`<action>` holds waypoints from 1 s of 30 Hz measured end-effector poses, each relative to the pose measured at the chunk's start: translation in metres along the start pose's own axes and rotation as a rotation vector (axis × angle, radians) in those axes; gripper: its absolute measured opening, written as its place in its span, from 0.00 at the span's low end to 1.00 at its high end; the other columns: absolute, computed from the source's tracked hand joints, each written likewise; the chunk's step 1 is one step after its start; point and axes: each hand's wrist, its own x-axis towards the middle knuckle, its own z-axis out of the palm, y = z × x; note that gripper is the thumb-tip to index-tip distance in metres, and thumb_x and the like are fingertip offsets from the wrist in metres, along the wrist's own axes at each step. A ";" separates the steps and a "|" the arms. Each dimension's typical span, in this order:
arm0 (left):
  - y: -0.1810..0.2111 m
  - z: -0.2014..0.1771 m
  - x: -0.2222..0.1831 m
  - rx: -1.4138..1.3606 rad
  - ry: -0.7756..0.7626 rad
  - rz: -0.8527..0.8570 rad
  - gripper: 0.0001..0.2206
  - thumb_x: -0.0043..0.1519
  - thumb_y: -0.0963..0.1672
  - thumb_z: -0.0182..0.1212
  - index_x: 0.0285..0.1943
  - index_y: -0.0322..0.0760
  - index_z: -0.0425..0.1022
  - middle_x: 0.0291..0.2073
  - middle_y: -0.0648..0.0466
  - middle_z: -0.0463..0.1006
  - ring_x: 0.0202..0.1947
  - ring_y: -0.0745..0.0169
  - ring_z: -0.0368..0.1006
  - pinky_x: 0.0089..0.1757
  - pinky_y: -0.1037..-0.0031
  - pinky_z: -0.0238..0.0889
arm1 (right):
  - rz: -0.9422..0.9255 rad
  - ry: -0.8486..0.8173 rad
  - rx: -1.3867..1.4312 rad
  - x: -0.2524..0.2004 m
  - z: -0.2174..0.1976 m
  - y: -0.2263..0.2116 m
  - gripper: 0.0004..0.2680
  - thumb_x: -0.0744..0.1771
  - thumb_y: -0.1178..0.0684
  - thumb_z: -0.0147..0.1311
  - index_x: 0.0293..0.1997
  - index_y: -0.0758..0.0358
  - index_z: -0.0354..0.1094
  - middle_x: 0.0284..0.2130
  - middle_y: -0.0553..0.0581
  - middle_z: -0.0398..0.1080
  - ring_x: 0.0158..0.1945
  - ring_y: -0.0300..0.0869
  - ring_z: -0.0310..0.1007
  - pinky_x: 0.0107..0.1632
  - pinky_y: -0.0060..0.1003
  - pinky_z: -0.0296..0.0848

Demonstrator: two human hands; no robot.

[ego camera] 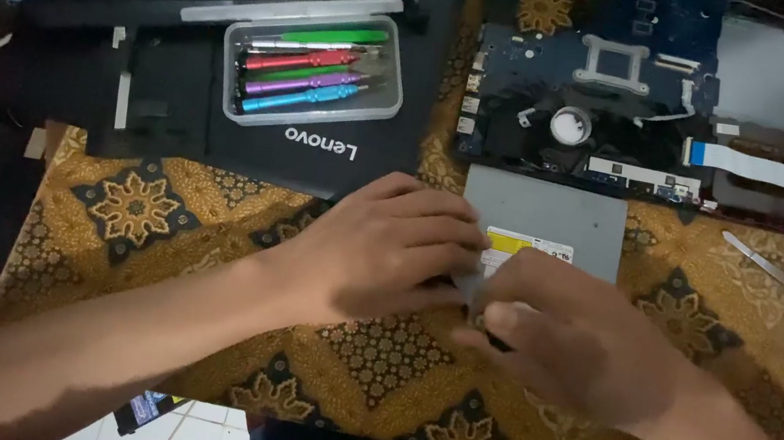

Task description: Disassembling a laptop by removing screws from an internal drive caddy and using a tool on the motherboard.

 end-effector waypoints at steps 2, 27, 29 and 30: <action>-0.001 0.001 0.000 0.011 -0.001 0.007 0.11 0.66 0.48 0.66 0.48 0.36 0.81 0.51 0.51 0.83 0.59 0.51 0.73 0.54 0.62 0.61 | -0.342 0.025 -0.175 -0.013 -0.007 0.022 0.07 0.71 0.41 0.37 0.45 0.46 0.46 0.27 0.54 0.61 0.32 0.45 0.59 0.40 0.48 0.62; 0.002 -0.004 0.004 -0.013 0.001 -0.016 0.11 0.67 0.48 0.62 0.47 0.37 0.82 0.50 0.52 0.83 0.58 0.52 0.74 0.53 0.63 0.60 | -0.878 0.197 -0.504 -0.008 -0.003 0.031 0.46 0.68 0.61 0.64 0.81 0.34 0.14 0.39 0.63 0.77 0.32 0.48 0.75 0.30 0.37 0.74; 0.001 -0.005 0.003 -0.033 0.002 -0.016 0.11 0.67 0.48 0.62 0.48 0.36 0.81 0.50 0.51 0.83 0.59 0.50 0.74 0.53 0.61 0.61 | -0.297 0.040 -0.387 -0.009 -0.007 0.017 0.14 0.66 0.44 0.42 0.55 0.43 0.43 0.32 0.56 0.73 0.30 0.44 0.70 0.32 0.38 0.65; 0.001 -0.004 0.002 -0.058 0.001 -0.015 0.12 0.66 0.48 0.63 0.49 0.36 0.80 0.51 0.50 0.83 0.59 0.49 0.74 0.54 0.60 0.62 | 0.285 -0.118 -0.257 -0.009 -0.008 0.011 0.27 0.64 0.27 0.19 0.28 0.51 0.71 0.24 0.49 0.69 0.27 0.40 0.64 0.34 0.38 0.55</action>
